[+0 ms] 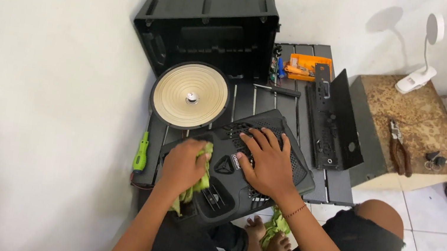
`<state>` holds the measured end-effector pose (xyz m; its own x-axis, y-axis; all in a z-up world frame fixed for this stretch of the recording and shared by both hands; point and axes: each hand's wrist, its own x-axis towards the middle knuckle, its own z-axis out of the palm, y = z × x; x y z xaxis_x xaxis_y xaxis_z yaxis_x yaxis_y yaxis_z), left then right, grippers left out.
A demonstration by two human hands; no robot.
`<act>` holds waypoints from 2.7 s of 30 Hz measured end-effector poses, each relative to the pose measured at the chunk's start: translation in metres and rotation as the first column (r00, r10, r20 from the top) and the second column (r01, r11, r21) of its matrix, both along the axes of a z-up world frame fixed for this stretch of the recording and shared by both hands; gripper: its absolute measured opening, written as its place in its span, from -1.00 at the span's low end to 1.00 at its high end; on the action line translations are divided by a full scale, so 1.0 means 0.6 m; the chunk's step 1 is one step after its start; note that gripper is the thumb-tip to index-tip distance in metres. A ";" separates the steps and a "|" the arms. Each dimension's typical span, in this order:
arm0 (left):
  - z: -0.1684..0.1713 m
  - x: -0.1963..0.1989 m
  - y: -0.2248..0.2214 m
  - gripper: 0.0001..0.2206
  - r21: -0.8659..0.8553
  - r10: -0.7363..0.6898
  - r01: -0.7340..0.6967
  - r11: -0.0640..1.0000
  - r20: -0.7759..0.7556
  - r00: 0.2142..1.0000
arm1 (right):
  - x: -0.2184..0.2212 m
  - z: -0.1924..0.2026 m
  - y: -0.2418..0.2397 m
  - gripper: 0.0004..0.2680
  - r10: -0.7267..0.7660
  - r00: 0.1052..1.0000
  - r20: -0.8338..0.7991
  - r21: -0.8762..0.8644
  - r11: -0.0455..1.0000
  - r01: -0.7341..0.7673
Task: Cleaning a plastic speaker housing using a cloth and a screwdriver to reach into crevices and grills.
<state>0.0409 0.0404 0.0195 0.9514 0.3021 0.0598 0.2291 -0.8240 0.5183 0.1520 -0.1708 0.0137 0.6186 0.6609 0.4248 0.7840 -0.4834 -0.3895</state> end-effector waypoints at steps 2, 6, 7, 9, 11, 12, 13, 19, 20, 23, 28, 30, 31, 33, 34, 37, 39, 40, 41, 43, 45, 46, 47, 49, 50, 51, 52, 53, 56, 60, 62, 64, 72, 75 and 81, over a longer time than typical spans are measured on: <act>0.020 -0.003 -0.007 -0.66 -0.001 -0.006 0.006 1.000 0.007 1.000 | 0.000 -0.001 0.003 -0.69 -0.009 1.000 0.024 -0.007 1.000 0.009; -0.011 0.031 -0.008 -0.68 0.108 0.062 -0.073 0.992 0.100 0.993 | 0.001 -0.011 0.001 -0.70 -0.030 0.996 0.081 -0.028 0.999 0.033; -0.006 0.030 -0.015 -0.68 0.104 0.068 -0.079 0.992 0.103 0.992 | -0.002 -0.011 0.002 -0.70 -0.024 0.996 0.084 -0.032 0.999 0.027; 0.007 0.033 -0.031 -0.69 0.151 0.073 -0.091 0.984 0.120 0.990 | -0.004 -0.008 0.001 -0.70 -0.017 0.999 0.050 -0.006 1.000 0.017; -0.002 0.022 -0.019 -0.70 0.108 0.071 -0.079 0.991 0.078 0.994 | 0.000 -0.007 0.002 -0.69 -0.014 0.999 0.043 -0.004 1.000 0.014; -0.009 0.014 -0.014 -0.71 0.065 0.068 -0.070 0.995 0.032 0.997 | 0.000 -0.009 0.002 -0.69 -0.009 1.000 0.030 -0.001 1.000 0.009; -0.001 0.009 -0.013 -0.71 0.068 0.068 -0.071 0.995 0.035 0.997 | 0.001 -0.008 0.003 -0.69 -0.008 0.999 0.033 0.002 1.000 0.008; 0.006 0.028 -0.021 -0.70 0.008 0.005 -0.005 1.000 0.074 0.997 | 0.000 -0.008 0.006 -0.70 -0.027 0.998 0.051 -0.029 0.999 0.028; 0.012 0.041 -0.024 -0.72 0.055 0.010 -0.018 0.998 0.135 0.991 | 0.001 -0.009 0.008 -0.70 -0.027 0.998 0.051 -0.013 1.000 0.028; 0.006 0.047 -0.032 -0.72 0.085 0.013 -0.030 0.996 0.193 0.981 | -0.001 -0.017 0.003 -0.70 -0.019 0.999 0.047 -0.022 1.000 0.020; 0.040 -0.020 -0.042 -0.71 0.136 -0.041 0.035 0.990 0.039 0.998 | 0.002 -0.010 0.003 -0.70 -0.028 0.999 0.032 -0.033 0.999 0.029; 0.053 -0.057 -0.053 -0.75 -0.006 -0.148 0.149 0.989 0.078 0.986 | -0.005 -0.009 0.003 -0.70 -0.020 0.999 0.025 -0.049 0.999 0.022; 0.055 -0.070 -0.069 -0.75 -0.003 -0.148 0.149 0.989 0.075 0.986 | -0.005 -0.008 0.003 -0.70 -0.020 1.000 0.022 -0.045 0.999 0.021; 0.057 -0.099 -0.103 -0.65 -0.139 -0.225 0.239 0.961 0.112 0.968 | -0.004 -0.007 0.005 -0.66 -0.035 0.992 0.118 0.007 0.999 0.034; 0.070 -0.114 -0.126 -0.65 -0.140 -0.218 0.232 0.962 0.111 0.970 | -0.007 -0.011 0.004 -0.66 -0.027 0.993 0.116 0.006 1.000 0.027; 0.107 -0.143 -0.189 -0.66 -0.302 -0.050 0.104 0.948 0.180 0.982 | -0.005 -0.015 0.001 -0.66 -0.023 0.995 0.098 -0.011 1.000 0.024; 0.121 -0.155 -0.229 -0.69 -0.459 0.052 0.154 0.875 0.404 0.913 | -0.004 -0.022 0.001 -0.63 -0.013 0.997 0.079 -0.017 1.000 0.015; 0.125 -0.159 -0.245 -0.69 -0.463 0.065 0.145 0.875 0.409 0.910 | -0.007 -0.020 -0.011 -0.63 0.000 0.996 0.085 -0.022 1.000 0.002; 0.129 -0.163 -0.259 -0.72 -0.524 0.136 0.135 0.841 0.447 0.884 | -0.009 -0.018 -0.020 -0.69 0.024 0.995 0.095 0.163 0.986 -0.039; 0.127 -0.163 -0.282 -0.75 -0.582 0.223 0.123 0.804 0.487 0.845 | -0.033 -0.012 -0.056 -0.73 0.062 0.991 0.117 0.339 0.936 -0.099; 0.113 -0.159 -0.304 -0.75 -0.647 0.356 0.092 0.757 0.526 0.772 | -0.081 -0.006 -0.117 -0.71 0.172 0.901 -0.399 0.617 0.777 0.125; 0.107 -0.154 -0.306 -0.75 -0.652 0.373 0.082 0.754 0.527 0.764 | -0.098 -0.022 -0.148 -0.71 0.184 0.899 -0.396 0.612 0.784 0.109; 0.101 -0.149 -0.310 -0.74 -0.668 0.331 0.140 0.731 0.526 0.783 | -0.116 -0.037 -0.183 -0.58 0.167 0.749 -0.641 0.466 0.860 0.207; 0.093 -0.142 -0.308 -0.73 -0.689 0.291 0.198 0.697 0.524 0.800 | -0.144 -0.060 -0.235 -0.38 0.097 0.542 -0.835 0.280 0.922 0.267; 0.091 -0.141 -0.303 -0.70 -0.652 0.195 0.243 0.718 0.524 0.829 | -0.155 -0.068 -0.252 -0.61 -0.054 0.574 -0.817 0.181 0.921 0.345; 0.089 -0.139 -0.299 -0.67 -0.614 0.095 0.294 0.733 0.520 0.849 | -0.166 -0.074 -0.269 -0.83 -0.206 0.592 -0.780 0.087 0.900 0.428; 0.080 -0.142 -0.289 -0.67 -0.620 0.094 0.298 0.726 0.518 0.850 | -0.163 -0.078 -0.298 -0.83 -0.216 0.589 -0.779 0.079 0.898 0.433; 0.071 -0.143 -0.272 -0.50 -0.585 -0.039 0.259 0.768 0.361 0.932 | -0.156 -0.085 -0.318 -0.85 -0.223 0.625 -0.748 0.158 0.855 0.494; 0.034 -0.157 -0.229 -0.46 -0.460 -0.329 0.286 0.841 -0.015 0.944 | -0.135 -0.071 -0.347 -0.84 -0.236 0.654 -0.719 0.180 0.846 0.502; 0.002 -0.167 -0.197 -0.58 -0.473 -0.504 0.404 0.783 -0.101 0.858 | -0.108 0.014 -0.314 -0.66 -0.162 0.419 -0.893 0.009 0.926 0.377; 0.002 -0.180 -0.187 -0.66 -0.608 -0.516 0.419 0.674 0.018 0.856 | -0.088 0.003 -0.318 -0.67 0.047 0.313 -0.948 0.166 0.917 0.364; -0.006 -0.190 -0.177 -0.72 -0.720 -0.504 0.436 0.540 0.139 0.853 | -0.087 0.047 -0.296 -0.68 0.261 0.204 -0.944 0.320 0.874 0.365; -0.079 -0.173 -0.271 -0.85 -0.960 0.044 -0.103 0.260 -0.094 0.995 | -0.104 0.084 -0.278 -0.71 -0.363 0.761 -0.538 0.006 0.901 0.434; -0.078 -0.157 -0.289 -0.58 -0.820 0.089 0.116 -0.561 0.079 0.993 | -0.174 -0.056 -0.305 -0.92 -0.290 0.881 -0.375 0.052 0.942 0.332; -0.042 -0.149 -0.296 -0.52 -0.997 0.125 0.001 0.079 0.011 0.992 | -0.264 -0.012 -0.272 -0.87 -0.044 0.895 -0.443 0.287 0.939 0.188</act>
